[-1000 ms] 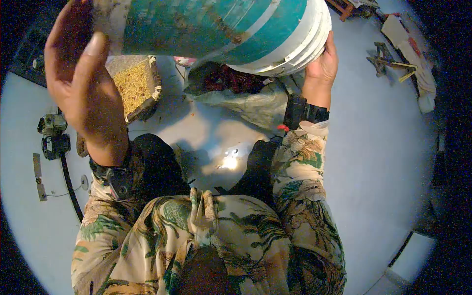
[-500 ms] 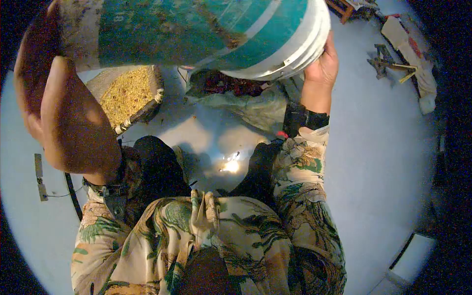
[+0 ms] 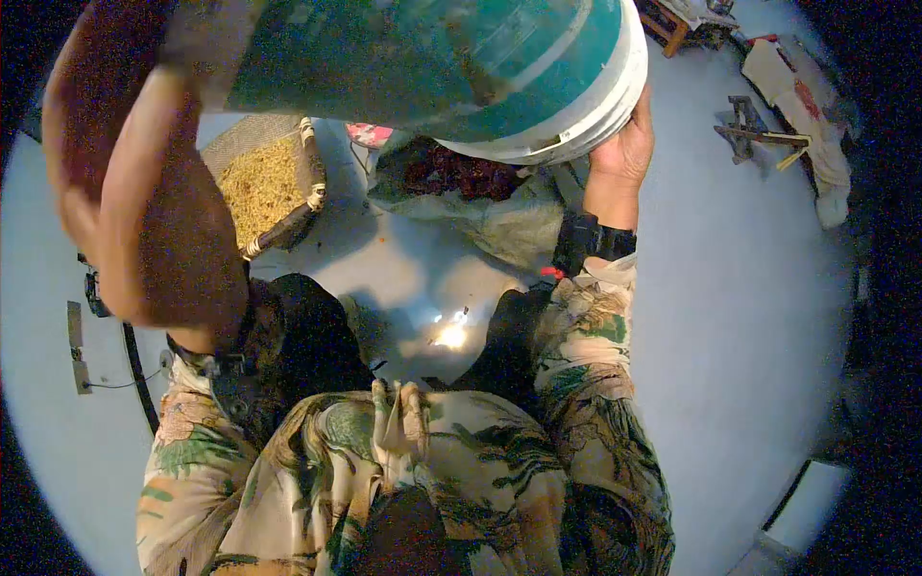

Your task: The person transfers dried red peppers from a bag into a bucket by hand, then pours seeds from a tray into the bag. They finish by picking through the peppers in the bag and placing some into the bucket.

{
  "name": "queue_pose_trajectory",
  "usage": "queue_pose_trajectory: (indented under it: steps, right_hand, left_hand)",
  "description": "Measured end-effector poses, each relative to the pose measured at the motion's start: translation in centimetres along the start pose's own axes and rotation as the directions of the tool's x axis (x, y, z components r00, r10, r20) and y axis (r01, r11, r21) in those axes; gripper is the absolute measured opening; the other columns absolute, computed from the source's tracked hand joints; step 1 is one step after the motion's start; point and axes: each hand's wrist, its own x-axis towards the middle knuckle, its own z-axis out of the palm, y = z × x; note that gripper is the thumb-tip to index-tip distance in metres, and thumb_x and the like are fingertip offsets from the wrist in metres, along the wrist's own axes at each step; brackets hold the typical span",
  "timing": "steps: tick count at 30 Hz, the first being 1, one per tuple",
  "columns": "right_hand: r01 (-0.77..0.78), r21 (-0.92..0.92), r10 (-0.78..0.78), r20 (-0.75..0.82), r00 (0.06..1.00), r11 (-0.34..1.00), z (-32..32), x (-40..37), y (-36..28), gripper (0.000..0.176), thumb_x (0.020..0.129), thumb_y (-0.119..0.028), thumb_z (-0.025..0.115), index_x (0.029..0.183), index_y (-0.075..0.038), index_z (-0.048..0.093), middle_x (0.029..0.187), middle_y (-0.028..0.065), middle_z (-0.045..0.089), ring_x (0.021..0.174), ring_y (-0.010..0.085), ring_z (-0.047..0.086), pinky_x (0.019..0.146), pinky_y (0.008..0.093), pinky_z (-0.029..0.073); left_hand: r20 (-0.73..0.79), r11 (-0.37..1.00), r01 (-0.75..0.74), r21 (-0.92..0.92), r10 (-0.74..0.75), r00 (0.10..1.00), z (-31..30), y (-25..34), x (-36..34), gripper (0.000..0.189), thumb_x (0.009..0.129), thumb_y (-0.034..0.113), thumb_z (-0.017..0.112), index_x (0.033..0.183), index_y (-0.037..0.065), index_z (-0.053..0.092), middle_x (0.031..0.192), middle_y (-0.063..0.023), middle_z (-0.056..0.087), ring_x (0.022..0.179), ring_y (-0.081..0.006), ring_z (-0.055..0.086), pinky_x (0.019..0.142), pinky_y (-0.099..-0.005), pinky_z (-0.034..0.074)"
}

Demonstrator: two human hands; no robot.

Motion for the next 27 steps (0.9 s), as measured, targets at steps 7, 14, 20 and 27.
queue_pose_trajectory:
  steps: [7,14,20,27]
  right_hand:
    - [-0.327,0.235,0.231,0.361,0.904,0.915,-0.5,0.3,1.4,0.047,0.094,-0.029,0.053,0.127,0.004,0.047,0.128,0.0160,0.053,0.119,0.0297,0.050,0.103,0.0435,0.040]
    - [0.083,-0.391,0.035,0.285,0.958,0.917,3.6,-2.9,1.7,0.054,0.085,-0.025,0.066,0.124,0.007,0.048,0.120,0.0161,0.058,0.107,0.0253,0.058,0.097,0.0368,0.045]
    - [0.320,-0.710,0.032,0.434,0.901,0.627,8.6,-7.2,-0.5,0.041,0.073,-0.014,0.074,0.109,0.002,0.061,0.100,0.0090,0.067,0.084,0.0188,0.064,0.079,0.0322,0.051]
    - [0.696,-0.673,0.341,0.734,0.587,0.250,11.7,-11.0,-4.4,0.031,0.067,-0.018,0.077,0.092,-0.003,0.066,0.081,0.0107,0.066,0.066,0.0247,0.063,0.062,0.0324,0.051]
  left_hand:
    - [-0.108,0.970,0.118,-0.211,-0.143,0.984,-1.5,2.0,-0.6,0.050,0.082,0.011,0.047,0.129,-0.009,0.041,0.132,-0.0235,0.045,0.125,-0.0336,0.041,0.107,-0.0431,0.029]
    - [-0.216,0.873,0.314,-0.372,-0.411,0.886,-4.7,3.5,-4.4,0.057,0.083,0.015,0.046,0.132,-0.011,0.037,0.134,-0.0234,0.043,0.128,-0.0327,0.039,0.110,-0.0429,0.025]
    - [-0.094,0.582,0.798,-0.158,-0.813,0.574,-8.8,5.0,-10.6,0.048,0.086,0.022,0.051,0.124,-0.006,0.045,0.115,-0.0135,0.051,0.116,-0.0223,0.045,0.102,-0.0356,0.031]
    - [0.290,0.159,0.946,0.281,-0.954,0.074,-12.4,6.0,-18.8,0.032,0.088,0.018,0.056,0.114,-0.002,0.054,0.106,-0.0093,0.059,0.099,-0.0186,0.057,0.084,-0.0306,0.045]
